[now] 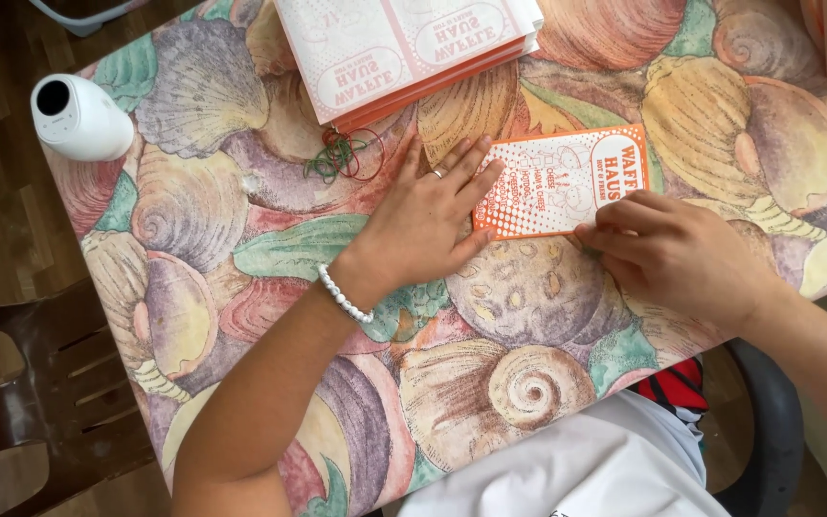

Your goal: Folding and stacking paper food wrappers or bags at a manual packaging station.

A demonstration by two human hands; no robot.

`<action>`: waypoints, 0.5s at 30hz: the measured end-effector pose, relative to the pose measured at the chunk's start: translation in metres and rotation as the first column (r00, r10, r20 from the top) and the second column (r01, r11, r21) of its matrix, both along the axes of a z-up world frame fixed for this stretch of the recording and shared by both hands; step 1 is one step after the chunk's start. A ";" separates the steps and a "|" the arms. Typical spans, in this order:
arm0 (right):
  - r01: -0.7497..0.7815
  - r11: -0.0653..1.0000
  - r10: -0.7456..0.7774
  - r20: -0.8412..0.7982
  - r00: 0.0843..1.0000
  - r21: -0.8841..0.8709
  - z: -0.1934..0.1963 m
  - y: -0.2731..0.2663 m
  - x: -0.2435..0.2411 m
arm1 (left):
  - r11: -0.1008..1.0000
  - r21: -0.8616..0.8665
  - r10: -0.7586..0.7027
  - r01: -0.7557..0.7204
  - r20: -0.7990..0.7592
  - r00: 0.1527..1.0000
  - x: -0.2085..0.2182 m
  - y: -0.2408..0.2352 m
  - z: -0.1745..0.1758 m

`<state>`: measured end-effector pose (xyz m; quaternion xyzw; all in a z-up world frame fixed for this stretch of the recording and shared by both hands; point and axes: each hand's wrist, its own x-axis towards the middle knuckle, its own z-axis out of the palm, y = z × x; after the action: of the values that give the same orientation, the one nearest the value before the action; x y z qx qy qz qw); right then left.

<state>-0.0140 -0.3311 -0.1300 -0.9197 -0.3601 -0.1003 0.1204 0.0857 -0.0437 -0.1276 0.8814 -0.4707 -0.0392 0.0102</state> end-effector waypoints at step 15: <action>0.418 0.860 -0.442 -0.017 0.897 -0.291 -0.006 0.010 0.074 | 0.985 -0.161 -0.037 0.060 0.145 0.989 0.000 0.003 -0.013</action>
<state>0.0601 -0.3207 -0.1364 -0.9877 -0.1508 -0.0342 -0.0214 0.0858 -0.0410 -0.1406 0.8663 -0.4932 0.0625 0.0487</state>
